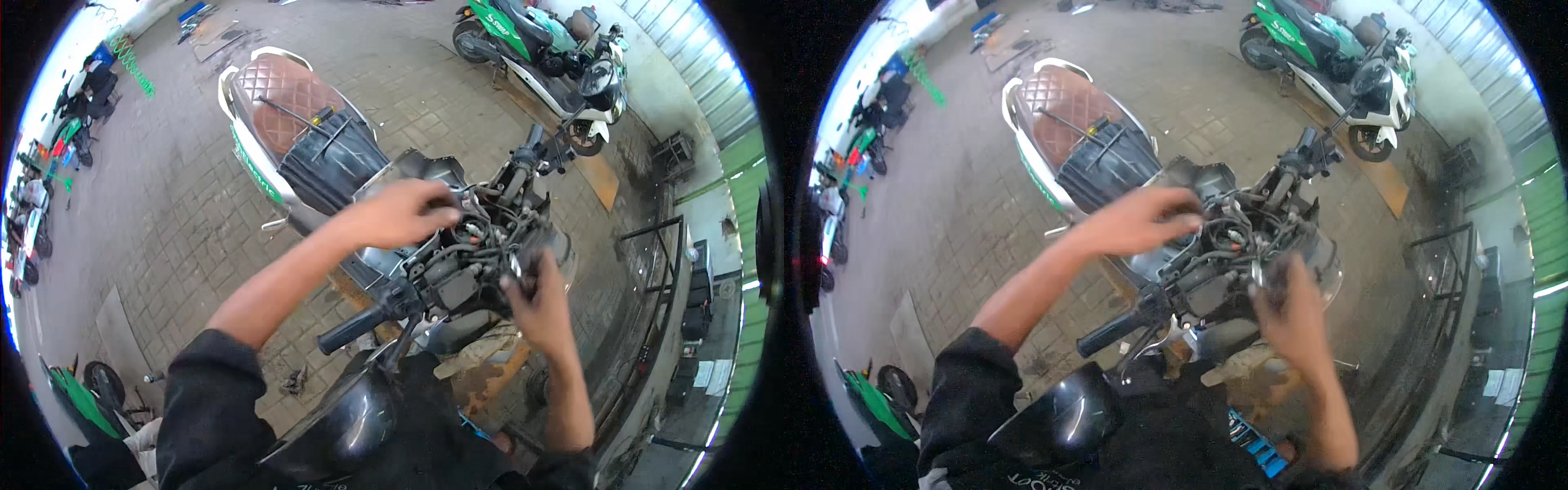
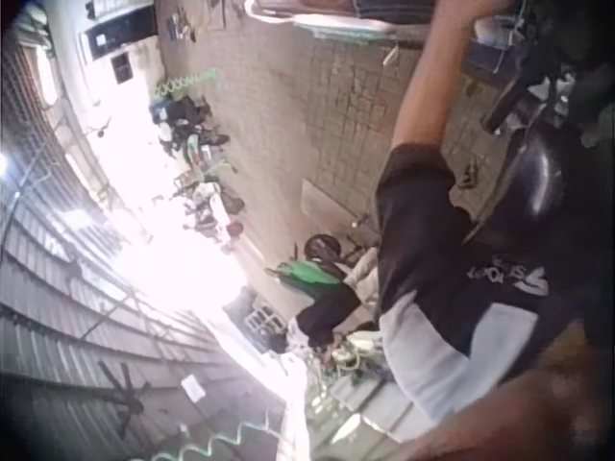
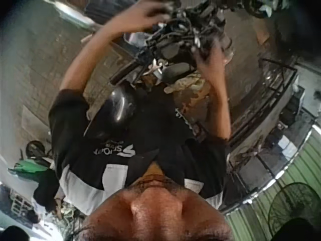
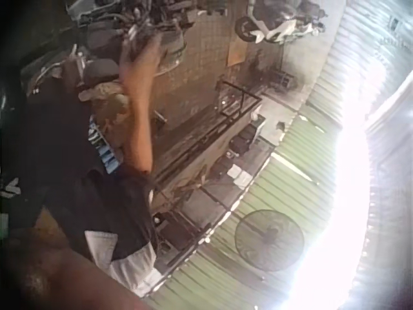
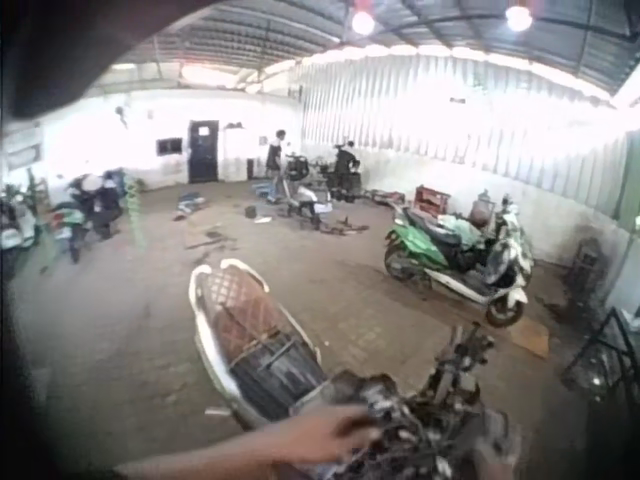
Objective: The person repairs a motorcycle by removing components from the front handle area. The person uses a wrench to loosen and remove bolts and nuts from the headlight and handle assembly, handling the tools and disconnected parts by hand.
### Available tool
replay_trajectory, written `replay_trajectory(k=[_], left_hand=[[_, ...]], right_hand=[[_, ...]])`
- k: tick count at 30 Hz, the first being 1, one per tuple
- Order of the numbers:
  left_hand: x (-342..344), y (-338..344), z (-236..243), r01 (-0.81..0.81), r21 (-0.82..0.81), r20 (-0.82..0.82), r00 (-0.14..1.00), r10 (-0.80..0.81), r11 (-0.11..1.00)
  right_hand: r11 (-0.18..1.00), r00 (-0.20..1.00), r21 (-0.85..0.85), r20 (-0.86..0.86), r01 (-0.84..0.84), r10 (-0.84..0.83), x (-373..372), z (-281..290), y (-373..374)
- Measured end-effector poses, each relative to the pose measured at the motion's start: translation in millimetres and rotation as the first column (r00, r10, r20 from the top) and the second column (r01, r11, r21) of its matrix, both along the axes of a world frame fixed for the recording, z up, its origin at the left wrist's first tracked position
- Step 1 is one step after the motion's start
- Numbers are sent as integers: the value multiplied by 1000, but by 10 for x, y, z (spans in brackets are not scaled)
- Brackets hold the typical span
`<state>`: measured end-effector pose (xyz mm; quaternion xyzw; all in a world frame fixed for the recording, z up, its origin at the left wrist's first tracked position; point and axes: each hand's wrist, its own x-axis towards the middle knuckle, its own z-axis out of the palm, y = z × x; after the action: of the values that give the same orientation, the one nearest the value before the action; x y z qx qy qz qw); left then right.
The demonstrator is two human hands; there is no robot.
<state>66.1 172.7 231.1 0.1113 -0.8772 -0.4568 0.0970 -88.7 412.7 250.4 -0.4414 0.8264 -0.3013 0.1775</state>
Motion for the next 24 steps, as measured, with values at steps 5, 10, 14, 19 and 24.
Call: replay_trajectory(k=[5,10,14,19,24], left_hand=[[-930,338,-297,139,-306,35,990,-134,942],[-1041,216,-577,184,-445,80,983,-166,876],[-1233,322,-582,250,-562,300,950,-87,788],[-1332,376,-603,232,-652,308,951,-28,722],[-1468,180,-685,196,-439,-13,974,-225,877]], right_hand=[[984,986,-130,131,118,-101,192,-179,287],[940,958,-193,114,280,-262,105,-216,254],[865,927,-342,210,368,-311,-41,-186,142],[807,927,-457,173,375,-333,-363,-187,40],[760,904,-514,360,397,-229,-333,-186,25]])
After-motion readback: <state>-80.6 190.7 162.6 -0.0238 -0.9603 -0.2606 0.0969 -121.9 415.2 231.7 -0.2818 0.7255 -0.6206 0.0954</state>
